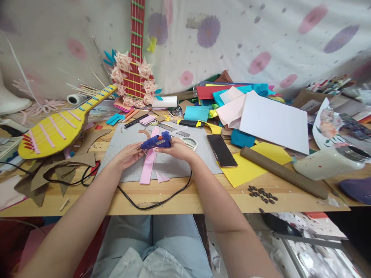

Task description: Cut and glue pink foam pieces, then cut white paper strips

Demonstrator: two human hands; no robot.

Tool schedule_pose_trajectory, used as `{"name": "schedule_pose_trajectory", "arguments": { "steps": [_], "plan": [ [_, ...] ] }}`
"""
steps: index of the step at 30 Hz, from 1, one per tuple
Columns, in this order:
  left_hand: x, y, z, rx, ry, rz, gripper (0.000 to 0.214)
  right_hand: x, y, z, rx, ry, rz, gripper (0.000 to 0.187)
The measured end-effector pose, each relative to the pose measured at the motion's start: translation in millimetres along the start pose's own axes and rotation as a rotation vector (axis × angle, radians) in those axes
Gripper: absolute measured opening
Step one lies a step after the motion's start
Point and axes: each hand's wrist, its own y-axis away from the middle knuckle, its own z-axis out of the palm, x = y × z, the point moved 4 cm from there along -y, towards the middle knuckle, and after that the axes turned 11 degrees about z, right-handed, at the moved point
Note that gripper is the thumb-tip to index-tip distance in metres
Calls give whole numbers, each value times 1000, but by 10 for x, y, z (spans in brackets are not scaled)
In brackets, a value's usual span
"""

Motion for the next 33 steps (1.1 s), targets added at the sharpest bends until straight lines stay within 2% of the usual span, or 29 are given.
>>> {"name": "schedule_pose_trajectory", "arguments": {
  "steps": [9, 21, 24, 27, 29, 31, 33],
  "plan": [
    [-15, -21, -11, 25, 27, -14, 9, 24, 6, -97, 58, 30, 28, 35],
    [-9, -6, -9, -4, 23, -24, 9, 191, -32, -236, 168, -5, 136, 44],
    [-9, -9, -25, 2, 43, -32, 9, 313, -36, -372, 277, -33, 242, 46],
    [1, -16, -45, 20, 63, -24, 11, 544, -24, -600, 529, -2, 359, 50],
    [9, -21, -57, 42, 81, -5, 10, 731, -15, -725, 651, 70, 475, 53],
    [8, -26, -65, 63, 95, 9, 9, 888, -23, -795, 691, 148, 558, 55],
    [0, -29, -70, 76, 105, 11, 8, 995, -49, -809, 667, 200, 602, 56]
  ]
}}
